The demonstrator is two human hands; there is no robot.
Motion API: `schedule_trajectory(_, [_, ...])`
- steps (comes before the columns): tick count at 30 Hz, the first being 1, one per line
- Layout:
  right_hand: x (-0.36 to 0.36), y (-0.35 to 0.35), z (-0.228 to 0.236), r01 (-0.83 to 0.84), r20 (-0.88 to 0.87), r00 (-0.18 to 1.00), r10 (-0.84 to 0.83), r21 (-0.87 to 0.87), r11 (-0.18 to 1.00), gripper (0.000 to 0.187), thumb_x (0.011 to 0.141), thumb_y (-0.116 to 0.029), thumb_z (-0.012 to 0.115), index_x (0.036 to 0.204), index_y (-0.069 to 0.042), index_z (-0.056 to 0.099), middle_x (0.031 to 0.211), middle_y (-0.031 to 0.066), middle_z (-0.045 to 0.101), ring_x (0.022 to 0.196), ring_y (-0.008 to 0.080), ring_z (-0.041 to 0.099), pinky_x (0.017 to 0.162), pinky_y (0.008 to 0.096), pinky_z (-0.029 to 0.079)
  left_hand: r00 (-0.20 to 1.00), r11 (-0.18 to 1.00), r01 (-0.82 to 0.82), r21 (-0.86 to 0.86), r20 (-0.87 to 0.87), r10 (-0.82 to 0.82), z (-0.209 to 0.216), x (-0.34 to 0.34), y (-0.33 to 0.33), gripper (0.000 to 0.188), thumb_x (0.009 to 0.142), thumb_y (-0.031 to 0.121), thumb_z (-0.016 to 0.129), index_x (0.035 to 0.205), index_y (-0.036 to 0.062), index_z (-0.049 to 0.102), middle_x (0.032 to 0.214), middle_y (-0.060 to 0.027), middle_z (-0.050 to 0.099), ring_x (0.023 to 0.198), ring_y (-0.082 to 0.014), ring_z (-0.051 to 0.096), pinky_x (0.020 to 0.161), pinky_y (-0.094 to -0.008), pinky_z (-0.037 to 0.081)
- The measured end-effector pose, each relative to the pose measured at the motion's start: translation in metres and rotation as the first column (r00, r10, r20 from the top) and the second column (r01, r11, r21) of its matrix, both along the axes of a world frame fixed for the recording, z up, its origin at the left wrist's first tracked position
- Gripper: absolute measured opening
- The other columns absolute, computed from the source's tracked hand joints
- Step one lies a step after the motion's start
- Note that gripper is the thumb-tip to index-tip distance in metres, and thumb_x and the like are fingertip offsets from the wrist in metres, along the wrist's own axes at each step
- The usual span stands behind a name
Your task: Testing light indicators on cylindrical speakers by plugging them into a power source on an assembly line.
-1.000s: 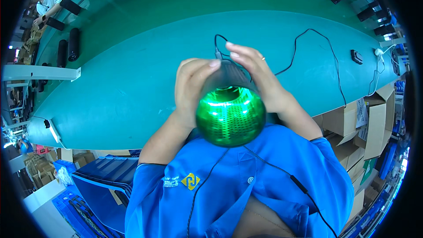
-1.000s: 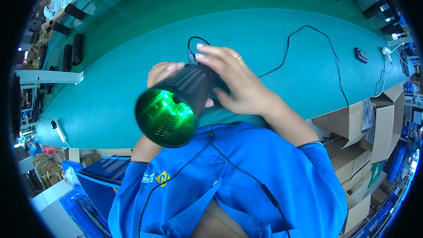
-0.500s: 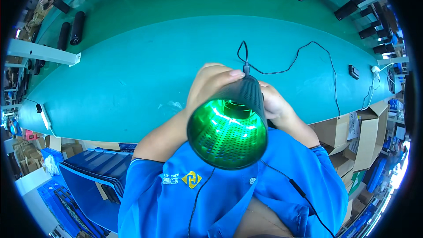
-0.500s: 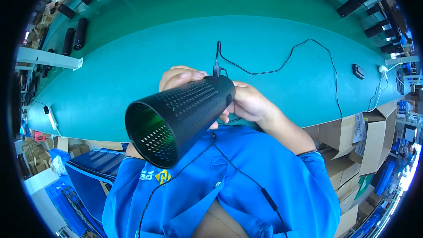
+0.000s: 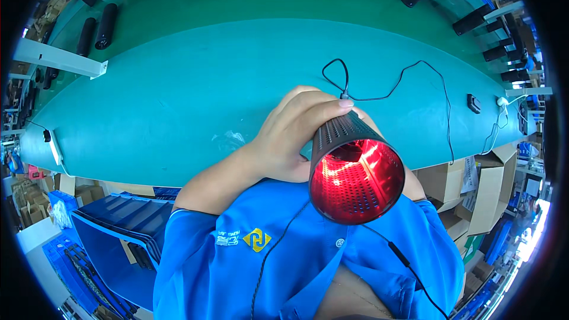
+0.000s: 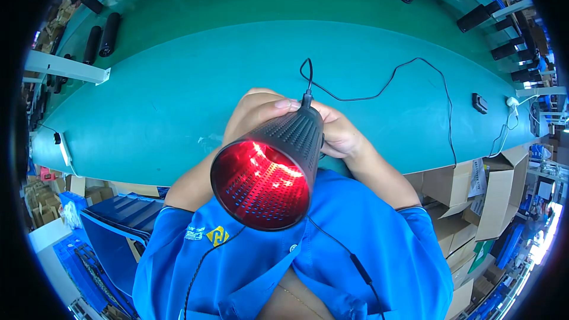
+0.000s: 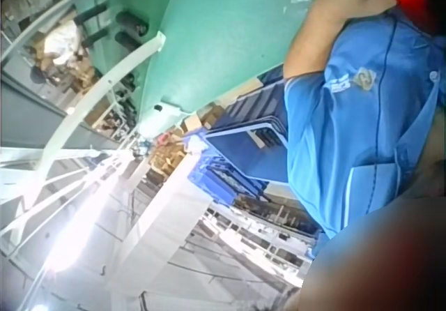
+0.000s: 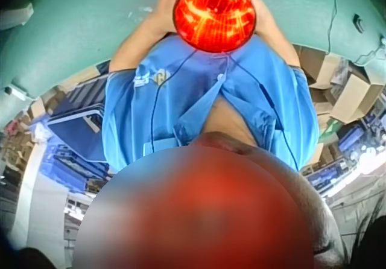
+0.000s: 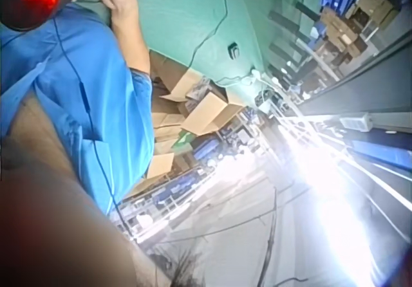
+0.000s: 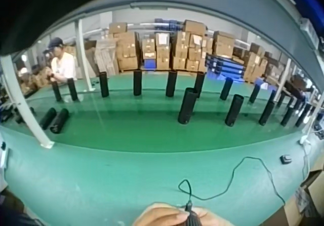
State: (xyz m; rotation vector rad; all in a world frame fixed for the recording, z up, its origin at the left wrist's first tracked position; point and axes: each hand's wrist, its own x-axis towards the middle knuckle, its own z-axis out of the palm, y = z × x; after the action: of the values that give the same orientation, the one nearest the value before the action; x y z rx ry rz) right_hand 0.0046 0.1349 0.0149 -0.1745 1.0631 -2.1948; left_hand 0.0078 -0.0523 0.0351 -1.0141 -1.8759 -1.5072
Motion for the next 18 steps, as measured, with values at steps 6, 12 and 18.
schedule_trajectory(6, [0.001, -0.003, 0.001, 0.016, -0.034, 0.999, -0.015, 0.046, 0.999, 0.035, 0.085, -0.001, 0.06, 0.119, 0.001, 0.051, 0.103, 0.0109, 0.062, 0.087, 0.0137, 0.062, 0.074, 0.0227, 0.05, 0.999, 0.998, -0.039, 0.044, -0.032, 0.041, 0.001, 0.001, 0.0, 0.065, 0.062, 0.013, 0.076, 0.122, 0.0046, 0.053, 0.109, -0.0102, 0.056, 0.089, -0.025, 0.055, 0.081, -0.0354, 0.045])
schedule_trajectory(12, [0.001, -0.006, 0.005, 0.075, -0.083, 0.994, -0.066, 0.105, 0.992, 0.03, 0.084, -0.002, 0.061, 0.113, 0.001, 0.054, 0.098, 0.01, 0.063, 0.082, 0.0128, 0.062, 0.071, 0.0227, 0.05, 0.998, 0.998, -0.061, -0.007, -0.035, 0.061, -0.003, 0.0, -0.003, 0.065, 0.062, 0.014, 0.076, 0.122, 0.005, 0.053, 0.11, -0.0098, 0.056, 0.089, -0.0248, 0.055, 0.081, -0.0348, 0.045])
schedule_trajectory(18, [-0.002, -0.011, 0.0, -0.001, 0.021, 1.0, 0.001, 0.01, 1.0, 0.024, 0.086, -0.004, 0.059, 0.109, 0.001, 0.056, 0.092, 0.0093, 0.063, 0.076, 0.0114, 0.06, 0.066, 0.0222, 0.048, 0.998, 0.998, -0.054, -0.028, -0.033, 0.053, -0.001, 0.001, -0.003, 0.064, 0.062, 0.013, 0.076, 0.122, 0.0053, 0.053, 0.11, -0.0097, 0.056, 0.09, -0.0244, 0.055, 0.082, -0.0343, 0.045])
